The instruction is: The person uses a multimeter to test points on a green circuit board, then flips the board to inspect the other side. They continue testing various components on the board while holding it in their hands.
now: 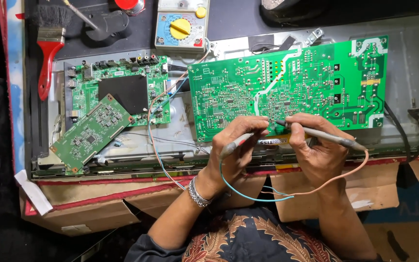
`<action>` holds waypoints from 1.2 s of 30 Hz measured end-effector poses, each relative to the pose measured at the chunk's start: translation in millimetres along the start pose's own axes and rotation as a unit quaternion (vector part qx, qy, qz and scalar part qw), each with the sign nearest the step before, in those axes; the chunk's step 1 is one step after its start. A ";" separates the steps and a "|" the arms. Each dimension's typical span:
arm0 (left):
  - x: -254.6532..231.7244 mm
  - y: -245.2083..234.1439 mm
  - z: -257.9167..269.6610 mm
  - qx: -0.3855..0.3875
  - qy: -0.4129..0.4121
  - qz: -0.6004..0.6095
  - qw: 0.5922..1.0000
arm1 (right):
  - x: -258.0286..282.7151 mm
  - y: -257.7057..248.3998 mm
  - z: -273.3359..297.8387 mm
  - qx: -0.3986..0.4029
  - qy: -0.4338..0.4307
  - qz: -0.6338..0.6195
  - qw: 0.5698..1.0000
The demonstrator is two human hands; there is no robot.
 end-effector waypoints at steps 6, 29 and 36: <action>0.2 -0.3 -0.7 0.002 0.000 -0.005 1.000 | -3.4 -0.9 0.6 0.001 0.004 0.006 1.000; -3.2 -0.4 -3.0 0.011 0.004 -0.026 1.000 | 0.4 -1.3 -1.7 0.016 -0.006 -0.006 1.000; 1.5 -2.2 -1.1 0.031 0.018 -0.026 0.999 | 9.0 -3.3 0.3 0.024 -0.052 -0.012 0.998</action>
Point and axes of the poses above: each hand's wrist, its own z-axis away from the middle knuckle, its own y-axis out of the palm, x = y × z, the point moved 1 cm from there along -z, towards the middle knuckle, and after that the axes turned 11 degrees about y, right-handed, at the moved point
